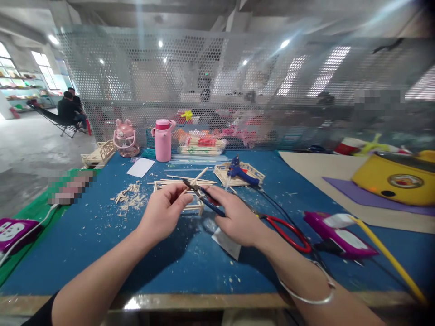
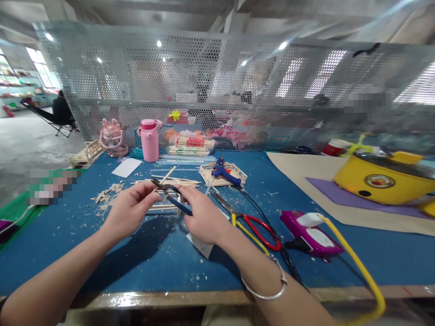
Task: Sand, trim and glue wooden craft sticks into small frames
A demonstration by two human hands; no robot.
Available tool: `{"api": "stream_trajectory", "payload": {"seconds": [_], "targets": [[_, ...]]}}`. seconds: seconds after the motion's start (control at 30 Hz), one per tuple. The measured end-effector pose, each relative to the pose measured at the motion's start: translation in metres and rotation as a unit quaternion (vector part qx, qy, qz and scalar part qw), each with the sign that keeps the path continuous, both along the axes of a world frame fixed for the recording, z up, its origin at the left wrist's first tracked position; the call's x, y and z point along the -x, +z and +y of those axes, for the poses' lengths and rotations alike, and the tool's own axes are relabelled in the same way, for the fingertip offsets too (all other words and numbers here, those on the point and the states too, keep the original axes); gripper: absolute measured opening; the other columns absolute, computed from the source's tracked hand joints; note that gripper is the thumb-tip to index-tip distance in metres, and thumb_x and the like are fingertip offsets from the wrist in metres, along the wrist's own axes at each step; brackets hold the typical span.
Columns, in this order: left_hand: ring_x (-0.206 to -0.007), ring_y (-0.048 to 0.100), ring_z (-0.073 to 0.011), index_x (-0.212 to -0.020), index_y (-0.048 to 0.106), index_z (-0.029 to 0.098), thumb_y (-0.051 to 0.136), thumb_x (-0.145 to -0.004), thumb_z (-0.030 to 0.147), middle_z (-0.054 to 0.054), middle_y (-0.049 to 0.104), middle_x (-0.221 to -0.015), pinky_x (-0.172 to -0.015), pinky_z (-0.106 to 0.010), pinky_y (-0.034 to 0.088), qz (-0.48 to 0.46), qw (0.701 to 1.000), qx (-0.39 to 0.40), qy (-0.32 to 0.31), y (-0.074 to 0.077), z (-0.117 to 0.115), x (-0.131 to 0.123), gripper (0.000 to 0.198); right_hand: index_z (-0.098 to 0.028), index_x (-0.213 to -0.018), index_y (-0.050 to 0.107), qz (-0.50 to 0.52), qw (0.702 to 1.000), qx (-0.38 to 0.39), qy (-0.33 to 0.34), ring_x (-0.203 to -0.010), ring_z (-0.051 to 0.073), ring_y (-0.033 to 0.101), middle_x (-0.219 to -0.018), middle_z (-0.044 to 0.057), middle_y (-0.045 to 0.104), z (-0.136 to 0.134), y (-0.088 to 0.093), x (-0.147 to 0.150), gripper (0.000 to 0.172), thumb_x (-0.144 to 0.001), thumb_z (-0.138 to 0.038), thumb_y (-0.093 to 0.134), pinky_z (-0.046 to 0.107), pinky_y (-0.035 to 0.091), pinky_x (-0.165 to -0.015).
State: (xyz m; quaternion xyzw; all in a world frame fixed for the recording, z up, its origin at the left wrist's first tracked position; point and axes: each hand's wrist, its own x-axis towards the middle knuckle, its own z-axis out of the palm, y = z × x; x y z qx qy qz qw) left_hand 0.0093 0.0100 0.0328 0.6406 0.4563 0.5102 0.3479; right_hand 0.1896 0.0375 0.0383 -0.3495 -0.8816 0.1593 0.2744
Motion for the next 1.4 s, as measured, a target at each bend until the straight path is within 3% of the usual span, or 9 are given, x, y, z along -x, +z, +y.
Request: {"api": "stream_trajectory", "payload": {"seconds": [0.2,0.47,0.6,0.7,0.83,0.97,1.13,1.27,1.4], "targets": [[-0.049,0.040,-0.0091,-0.057,0.056,0.016,0.049,-0.080,0.031,0.004,0.049,-0.050,-0.049,-0.021,0.031,0.070,0.995,0.001,0.071,-0.002,0.000,0.002,0.028,-0.015,-0.125,0.042,-0.014,0.996,-0.074,-0.051,-0.113,0.028,0.048,-0.121,0.015,0.052,-0.002,-0.013,0.007,0.070,-0.057,-0.003,0.045,0.046,0.039,-0.095],[-0.046,0.040,-0.0091,-0.054,0.057,0.016,0.049,-0.080,0.031,0.004,0.051,-0.047,-0.047,-0.021,0.030,0.071,0.994,-0.001,0.086,0.004,-0.005,0.000,0.031,-0.012,-0.127,0.045,-0.040,0.970,-0.181,-0.158,-0.098,0.033,0.049,-0.101,0.016,0.056,-0.011,-0.011,0.013,0.067,-0.060,-0.009,0.047,0.051,0.039,-0.085],[-0.050,0.046,-0.0099,-0.062,0.062,0.017,0.048,-0.082,0.030,0.002,0.057,-0.055,-0.051,-0.021,0.034,0.121,0.987,-0.083,0.064,0.006,-0.008,0.004,0.028,-0.018,-0.120,0.051,0.072,0.996,0.001,-0.052,-0.086,0.024,0.055,-0.096,0.009,0.060,-0.007,-0.003,0.002,0.063,-0.058,-0.008,0.043,0.038,0.046,-0.077],[-0.053,0.049,-0.0114,-0.064,0.063,0.017,0.046,-0.084,0.034,0.000,0.059,-0.057,-0.053,-0.021,0.036,0.147,0.984,-0.094,0.045,0.007,-0.008,0.009,0.031,-0.018,-0.121,0.048,0.170,0.971,0.150,-0.072,-0.070,0.018,0.057,-0.086,0.005,0.060,0.001,0.005,-0.028,0.060,-0.062,-0.011,0.039,0.033,0.047,-0.065],[-0.063,0.052,-0.0137,-0.077,0.066,0.018,0.041,-0.086,0.026,-0.002,0.062,-0.068,-0.060,-0.023,0.040,0.197,0.976,-0.087,0.020,0.004,-0.004,0.011,0.028,-0.021,-0.112,0.058,-0.062,0.970,0.120,-0.203,-0.083,0.024,0.059,-0.091,0.006,0.064,0.010,0.007,-0.075,0.046,-0.067,-0.021,0.048,0.034,0.046,-0.071],[-0.070,0.051,-0.0152,-0.091,0.066,0.016,0.038,-0.083,0.014,-0.004,0.056,-0.073,-0.066,-0.026,0.043,0.272,0.955,-0.119,0.007,-0.003,0.001,0.009,0.029,-0.014,-0.120,0.054,-0.331,0.893,0.105,-0.287,-0.098,0.033,0.057,-0.105,0.017,0.061,0.018,-0.009,-0.092,0.052,-0.075,-0.042,0.049,0.040,0.045,-0.078],[-0.072,0.056,-0.0154,-0.103,0.064,0.016,0.041,-0.082,0.011,-0.006,0.062,-0.079,-0.067,-0.027,0.046,0.288,0.949,-0.126,0.010,-0.013,0.005,0.009,0.031,-0.012,-0.125,0.049,-0.370,0.858,0.092,-0.345,-0.111,0.040,0.049,-0.119,0.024,0.053,0.034,-0.024,-0.091,0.068,-0.079,-0.061,0.035,0.052,0.040,-0.084],[-0.077,0.061,-0.0155,-0.110,0.061,0.017,0.047,-0.081,0.011,-0.006,0.068,-0.086,-0.073,-0.028,0.048,0.289,0.946,-0.149,0.009,-0.017,0.008,0.009,0.032,-0.008,-0.133,0.038,-0.304,0.906,0.019,-0.295,-0.116,0.039,0.046,-0.130,0.024,0.046,0.032,-0.006,-0.076,0.073,-0.078,-0.055,0.045,0.049,0.039,-0.089],[-0.075,0.062,-0.0136,-0.116,0.055,0.017,0.049,-0.081,0.012,-0.003,0.069,-0.084,-0.074,-0.027,0.048,0.295,0.937,-0.186,-0.004,-0.015,0.013,0.010,0.036,-0.018,-0.118,0.056,-0.144,0.984,-0.063,-0.083,-0.096,0.022,0.060,-0.105,0.009,0.066,0.020,0.012,-0.035,0.038,-0.088,-0.036,0.041,0.034,0.044,-0.082]]}}
